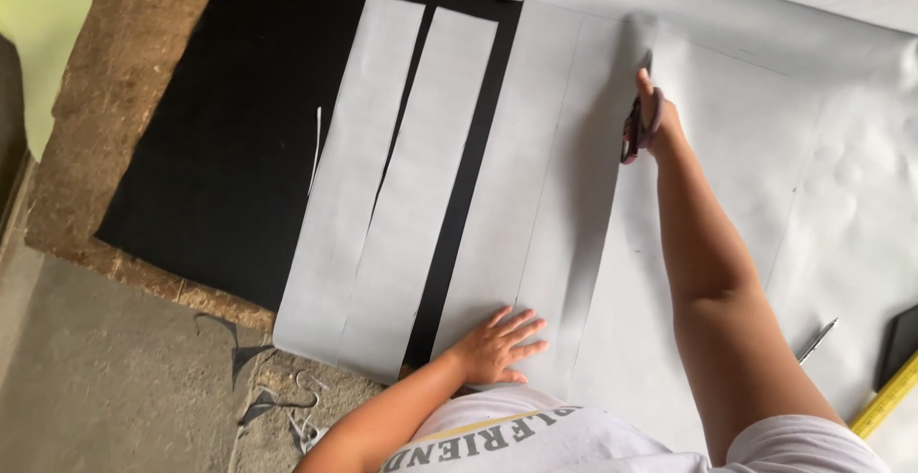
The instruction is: The person uses scissors to cut a large sheet of white fabric into several long strips on a black surface. They then pick up a strip, fold it, and trim the edges to refine the shape.
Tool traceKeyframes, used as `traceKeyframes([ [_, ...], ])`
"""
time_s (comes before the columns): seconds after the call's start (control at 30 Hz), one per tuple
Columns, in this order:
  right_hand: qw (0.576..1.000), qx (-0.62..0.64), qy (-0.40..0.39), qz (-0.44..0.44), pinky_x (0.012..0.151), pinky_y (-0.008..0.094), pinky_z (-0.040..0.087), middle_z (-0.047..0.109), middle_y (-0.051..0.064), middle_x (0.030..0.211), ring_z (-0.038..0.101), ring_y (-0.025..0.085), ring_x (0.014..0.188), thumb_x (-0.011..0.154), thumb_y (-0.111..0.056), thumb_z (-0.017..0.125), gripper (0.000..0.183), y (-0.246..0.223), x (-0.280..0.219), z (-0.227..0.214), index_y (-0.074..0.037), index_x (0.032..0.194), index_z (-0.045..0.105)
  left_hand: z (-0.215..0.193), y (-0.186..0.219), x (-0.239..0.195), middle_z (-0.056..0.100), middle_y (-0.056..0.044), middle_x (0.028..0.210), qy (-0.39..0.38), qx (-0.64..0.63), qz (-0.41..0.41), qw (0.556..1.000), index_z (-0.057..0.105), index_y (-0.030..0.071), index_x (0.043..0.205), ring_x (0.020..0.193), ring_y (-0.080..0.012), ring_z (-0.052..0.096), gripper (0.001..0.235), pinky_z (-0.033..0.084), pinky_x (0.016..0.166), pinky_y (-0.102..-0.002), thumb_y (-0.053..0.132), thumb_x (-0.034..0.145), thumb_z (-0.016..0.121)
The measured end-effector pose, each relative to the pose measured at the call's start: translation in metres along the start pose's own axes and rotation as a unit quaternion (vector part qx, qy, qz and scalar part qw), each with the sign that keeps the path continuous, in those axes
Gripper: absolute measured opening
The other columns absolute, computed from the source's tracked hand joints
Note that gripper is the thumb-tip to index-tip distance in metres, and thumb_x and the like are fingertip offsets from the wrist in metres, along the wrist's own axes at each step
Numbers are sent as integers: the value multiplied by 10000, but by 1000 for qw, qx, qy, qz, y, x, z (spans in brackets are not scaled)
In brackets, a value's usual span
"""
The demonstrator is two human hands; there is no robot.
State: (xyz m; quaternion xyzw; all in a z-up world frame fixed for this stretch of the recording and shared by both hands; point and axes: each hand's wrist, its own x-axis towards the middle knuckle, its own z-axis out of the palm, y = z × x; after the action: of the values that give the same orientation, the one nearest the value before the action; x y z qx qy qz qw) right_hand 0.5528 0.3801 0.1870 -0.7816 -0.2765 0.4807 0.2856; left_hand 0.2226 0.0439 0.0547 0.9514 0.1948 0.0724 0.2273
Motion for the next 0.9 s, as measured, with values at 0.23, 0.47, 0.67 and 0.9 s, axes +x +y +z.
traceKeyframes([
  [0.23, 998, 23, -51, -3, 585, 396, 507, 590, 110, 741, 611, 260, 612, 918, -829, 434, 793, 9, 16, -10, -46, 886, 557, -3, 8, -9, 125, -175, 1739, -18, 29, 24, 999, 275, 229, 1652, 1600, -438, 106, 681, 110, 1255, -658, 259, 985, 408],
  [0.47, 993, 72, -90, 9, 579, 380, 493, 578, 131, 766, 628, 297, 652, 903, -821, 459, 813, 21, 41, -13, -24, 1041, 543, 1, 17, -15, 396, -215, 1623, 129, 85, 49, 987, 503, 288, 1526, 1493, -458, 399, 407, 334, 1190, -648, 330, 1140, 385],
  [0.67, 993, 70, -97, 5, 633, 396, 505, 571, 149, 713, 597, 316, 610, 955, -771, 434, 781, 17, 16, -11, -7, 1091, 518, 5, 12, -26, 495, -63, 1587, 68, -60, 0, 996, 557, 324, 1479, 1501, -386, 391, 422, 326, 1182, -623, 431, 1073, 506],
  [0.9, 988, 60, -130, -55, 621, 433, 496, 552, 152, 627, 611, 337, 556, 961, -764, 372, 751, 42, -10, -13, -51, 1175, 469, -64, 45, -78, 625, -114, 1426, 89, -366, -165, 912, 609, 133, 1411, 1421, -227, 509, 400, 350, 1219, -477, 273, 1036, 595],
])
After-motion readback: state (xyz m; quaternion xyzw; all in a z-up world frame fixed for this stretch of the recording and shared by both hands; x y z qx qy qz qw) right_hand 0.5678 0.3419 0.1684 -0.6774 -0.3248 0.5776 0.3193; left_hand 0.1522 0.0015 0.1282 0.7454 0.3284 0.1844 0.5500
